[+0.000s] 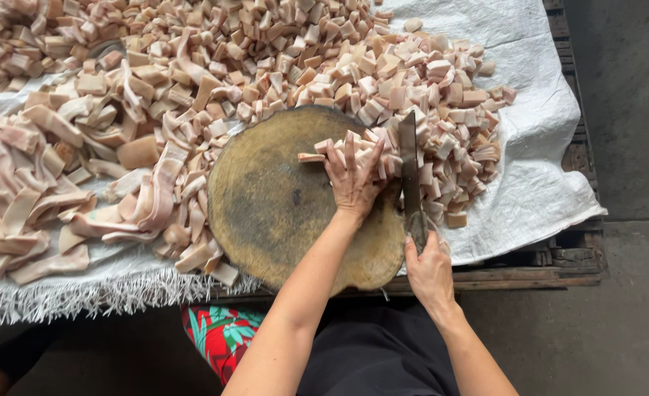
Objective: The person cuts long strips of processed animal skins into smaller pieces using a large knife on a wooden cutting board.
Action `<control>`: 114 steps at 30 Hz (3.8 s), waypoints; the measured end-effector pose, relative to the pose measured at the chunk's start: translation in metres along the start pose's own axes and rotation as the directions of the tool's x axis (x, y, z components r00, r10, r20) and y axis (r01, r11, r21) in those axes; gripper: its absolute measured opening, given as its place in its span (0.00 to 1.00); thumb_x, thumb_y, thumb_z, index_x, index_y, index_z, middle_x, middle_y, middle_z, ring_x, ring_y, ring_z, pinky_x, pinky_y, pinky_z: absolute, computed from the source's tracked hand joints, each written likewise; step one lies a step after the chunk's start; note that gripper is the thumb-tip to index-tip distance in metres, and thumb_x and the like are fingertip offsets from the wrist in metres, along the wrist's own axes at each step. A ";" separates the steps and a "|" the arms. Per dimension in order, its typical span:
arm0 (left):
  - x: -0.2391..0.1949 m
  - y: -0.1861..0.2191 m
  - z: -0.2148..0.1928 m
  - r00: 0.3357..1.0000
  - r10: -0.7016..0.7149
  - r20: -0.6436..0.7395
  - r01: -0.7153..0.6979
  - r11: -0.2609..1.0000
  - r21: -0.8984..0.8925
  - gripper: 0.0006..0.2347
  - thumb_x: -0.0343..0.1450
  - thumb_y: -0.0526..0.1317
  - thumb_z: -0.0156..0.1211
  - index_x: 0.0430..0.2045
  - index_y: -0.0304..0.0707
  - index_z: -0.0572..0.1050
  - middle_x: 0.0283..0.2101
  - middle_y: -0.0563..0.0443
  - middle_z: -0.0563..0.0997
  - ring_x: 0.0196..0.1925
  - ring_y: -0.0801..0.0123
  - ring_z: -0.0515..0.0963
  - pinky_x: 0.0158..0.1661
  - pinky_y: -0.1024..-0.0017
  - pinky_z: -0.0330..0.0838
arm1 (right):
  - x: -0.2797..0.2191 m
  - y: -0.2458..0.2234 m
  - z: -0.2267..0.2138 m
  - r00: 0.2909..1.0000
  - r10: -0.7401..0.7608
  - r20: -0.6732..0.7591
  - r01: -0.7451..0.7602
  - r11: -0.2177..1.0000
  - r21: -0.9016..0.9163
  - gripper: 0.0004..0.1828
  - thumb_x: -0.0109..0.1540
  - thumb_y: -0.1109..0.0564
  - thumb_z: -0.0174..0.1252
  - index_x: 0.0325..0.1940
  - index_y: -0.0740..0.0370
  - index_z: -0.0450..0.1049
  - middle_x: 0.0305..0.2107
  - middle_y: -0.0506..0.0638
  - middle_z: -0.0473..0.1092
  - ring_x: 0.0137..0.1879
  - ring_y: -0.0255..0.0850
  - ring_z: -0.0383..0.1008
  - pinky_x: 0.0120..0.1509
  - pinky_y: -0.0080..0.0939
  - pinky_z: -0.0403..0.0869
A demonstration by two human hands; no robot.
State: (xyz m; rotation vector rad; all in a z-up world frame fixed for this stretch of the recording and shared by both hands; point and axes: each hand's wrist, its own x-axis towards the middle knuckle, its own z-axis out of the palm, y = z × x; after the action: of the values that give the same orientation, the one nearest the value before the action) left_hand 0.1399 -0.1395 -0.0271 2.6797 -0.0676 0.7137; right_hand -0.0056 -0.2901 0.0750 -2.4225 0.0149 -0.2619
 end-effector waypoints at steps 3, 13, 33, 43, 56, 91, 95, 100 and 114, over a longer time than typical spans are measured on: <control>0.042 -0.015 0.031 0.995 -0.038 0.095 0.032 0.997 0.065 0.42 0.55 0.57 0.78 0.67 0.78 0.61 0.74 0.47 0.52 0.74 0.28 0.50 0.64 0.28 0.57 | 0.039 -0.001 0.013 0.901 0.377 0.215 -0.372 0.926 -0.064 0.25 0.66 0.46 0.55 0.57 0.68 0.67 0.22 0.67 0.75 0.34 0.66 0.79 0.43 0.62 0.74; 0.185 -0.123 0.085 0.852 -0.312 0.421 0.279 0.950 0.141 0.35 0.65 0.55 0.72 0.68 0.69 0.61 0.70 0.43 0.64 0.73 0.34 0.52 0.67 0.36 0.49 | 0.136 -0.008 0.030 0.898 0.280 0.338 -0.238 0.958 -0.162 0.24 0.69 0.47 0.52 0.55 0.71 0.63 0.23 0.73 0.73 0.37 0.70 0.78 0.41 0.64 0.76; 0.065 -0.136 0.024 0.846 0.492 0.206 -0.513 0.856 0.064 0.40 0.59 0.19 0.59 0.59 0.76 0.69 0.69 0.59 0.65 0.71 0.55 0.54 0.69 0.54 0.48 | 0.134 0.007 0.029 0.941 0.192 0.278 -0.171 0.981 -0.097 0.23 0.68 0.47 0.54 0.53 0.72 0.63 0.29 0.74 0.73 0.38 0.74 0.75 0.45 0.67 0.73; 0.155 -0.213 0.041 0.923 -0.150 0.355 0.109 0.985 0.134 0.13 0.81 0.33 0.47 0.56 0.54 0.75 0.69 0.43 0.68 0.73 0.51 0.63 0.72 0.56 0.55 | 0.130 0.009 0.029 0.928 0.238 0.285 -0.241 0.970 -0.028 0.22 0.68 0.47 0.53 0.54 0.69 0.64 0.30 0.72 0.75 0.39 0.70 0.77 0.44 0.64 0.75; -0.031 -0.300 -0.142 0.971 -0.239 0.023 0.239 0.954 -0.182 0.11 0.76 0.32 0.58 0.53 0.40 0.74 0.58 0.43 0.77 0.64 0.55 0.75 0.68 0.61 0.69 | 0.063 -0.039 -0.009 0.856 0.316 0.408 -0.344 0.939 -0.005 0.22 0.67 0.45 0.52 0.53 0.67 0.69 0.18 0.61 0.74 0.25 0.54 0.80 0.30 0.53 0.77; -0.038 -0.166 -0.176 0.833 -0.169 0.527 0.275 0.953 -0.129 0.36 0.73 0.53 0.69 0.66 0.21 0.61 0.54 0.24 0.71 0.51 0.36 0.70 0.50 0.40 0.70 | 0.022 -0.017 0.029 0.897 0.245 0.368 -0.195 0.966 -0.167 0.23 0.69 0.42 0.52 0.53 0.66 0.65 0.28 0.72 0.75 0.40 0.70 0.78 0.46 0.65 0.74; -0.057 -0.224 -0.141 0.847 -0.280 0.451 0.402 0.894 -0.200 0.19 0.76 0.48 0.61 0.59 0.39 0.74 0.62 0.37 0.72 0.65 0.47 0.68 0.63 0.54 0.61 | 0.023 -0.019 0.028 0.888 0.262 0.377 -0.208 0.962 -0.180 0.23 0.69 0.42 0.52 0.53 0.65 0.64 0.27 0.71 0.75 0.39 0.69 0.79 0.45 0.65 0.74; -0.058 -0.372 -0.188 0.600 -0.630 0.493 0.600 0.762 0.244 0.41 0.69 0.40 0.66 0.76 0.54 0.44 0.77 0.41 0.49 0.77 0.42 0.50 0.74 0.49 0.50 | 0.022 -0.016 0.029 0.909 0.215 0.358 -0.164 0.972 -0.166 0.22 0.69 0.43 0.53 0.53 0.65 0.65 0.26 0.70 0.75 0.37 0.69 0.78 0.42 0.64 0.74; -0.084 -0.457 -0.186 0.602 -0.612 0.512 0.347 0.779 0.523 0.33 0.61 0.39 0.71 0.63 0.50 0.65 0.70 0.52 0.64 0.68 0.42 0.64 0.57 0.38 0.68 | 0.020 -0.017 0.030 0.901 0.245 0.359 -0.215 0.969 -0.122 0.21 0.68 0.46 0.54 0.52 0.66 0.65 0.24 0.66 0.75 0.33 0.63 0.79 0.39 0.59 0.75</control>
State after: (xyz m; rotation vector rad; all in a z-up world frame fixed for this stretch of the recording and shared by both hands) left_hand 0.0420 0.3490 -0.0716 2.9415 0.6816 -0.4850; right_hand 0.0188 -0.2594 0.0668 -2.4824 0.1443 0.3142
